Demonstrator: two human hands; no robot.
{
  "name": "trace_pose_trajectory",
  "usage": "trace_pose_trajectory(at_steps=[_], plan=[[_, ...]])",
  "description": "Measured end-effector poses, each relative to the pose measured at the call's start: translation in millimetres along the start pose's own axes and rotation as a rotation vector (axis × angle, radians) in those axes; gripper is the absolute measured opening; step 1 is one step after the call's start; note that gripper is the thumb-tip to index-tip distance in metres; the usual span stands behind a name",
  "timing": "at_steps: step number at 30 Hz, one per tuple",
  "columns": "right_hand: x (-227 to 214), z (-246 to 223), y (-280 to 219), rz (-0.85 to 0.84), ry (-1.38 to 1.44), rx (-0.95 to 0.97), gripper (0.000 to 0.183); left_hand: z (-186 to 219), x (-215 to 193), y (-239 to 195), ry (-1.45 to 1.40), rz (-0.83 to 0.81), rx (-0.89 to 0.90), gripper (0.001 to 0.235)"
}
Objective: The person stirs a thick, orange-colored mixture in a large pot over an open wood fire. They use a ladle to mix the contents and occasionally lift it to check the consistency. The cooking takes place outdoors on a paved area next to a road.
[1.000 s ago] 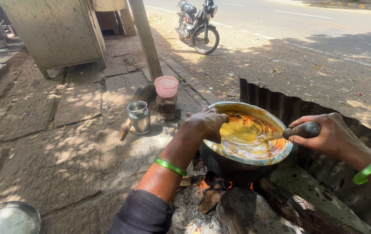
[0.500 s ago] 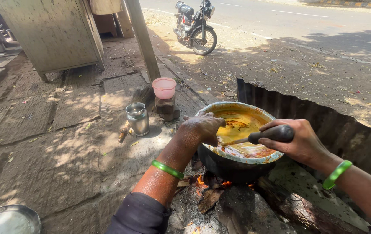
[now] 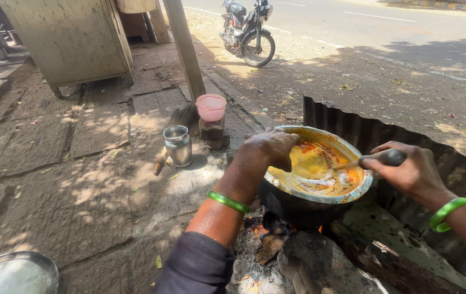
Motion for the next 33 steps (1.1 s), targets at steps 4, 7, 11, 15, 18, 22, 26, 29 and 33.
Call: trace_pose_trajectory(at_steps=[4,7,11,15,18,22,26,29,33], plan=[[-9,41,-1,0.175,0.401,0.311,0.024,7,-23,-11,-0.028,0.059,-0.014,0.079],[5,75,-33,0.388,0.604,0.504,0.022,32,-35,-10,-0.057,0.094,0.040,0.079],[39,102,-76,0.563,0.940,0.644,0.017,59,-46,-19,-0.086,0.128,0.112,0.079],[58,112,-98,0.689,1.218,0.687,0.012,67,-54,-33,-0.119,0.133,0.087,0.080],[56,110,-107,0.590,1.210,0.839,0.012,60,-62,-46,-0.109,0.143,0.068,0.079],[13,88,-104,0.468,0.830,0.685,0.016,51,-69,-55,-0.087,0.153,0.070,0.077],[10,72,-87,0.105,0.455,0.667,0.024,48,-65,-58,-0.080,0.111,0.001,0.077],[39,82,-80,-0.166,0.337,0.777,0.021,47,-59,-59,-0.036,0.088,-0.036,0.077],[87,92,-84,-0.315,0.655,0.774,0.031,42,-51,-60,-0.002,0.087,0.001,0.075]])
Point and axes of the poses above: each hand's wrist, its own y-axis towards the middle knuckle, its own x-axis out of the palm, z = x × y, the point moved 8 cm from there along y, towards the middle knuckle, and after that the axes turned 7 degrees about -y, right-handed, at the moved point
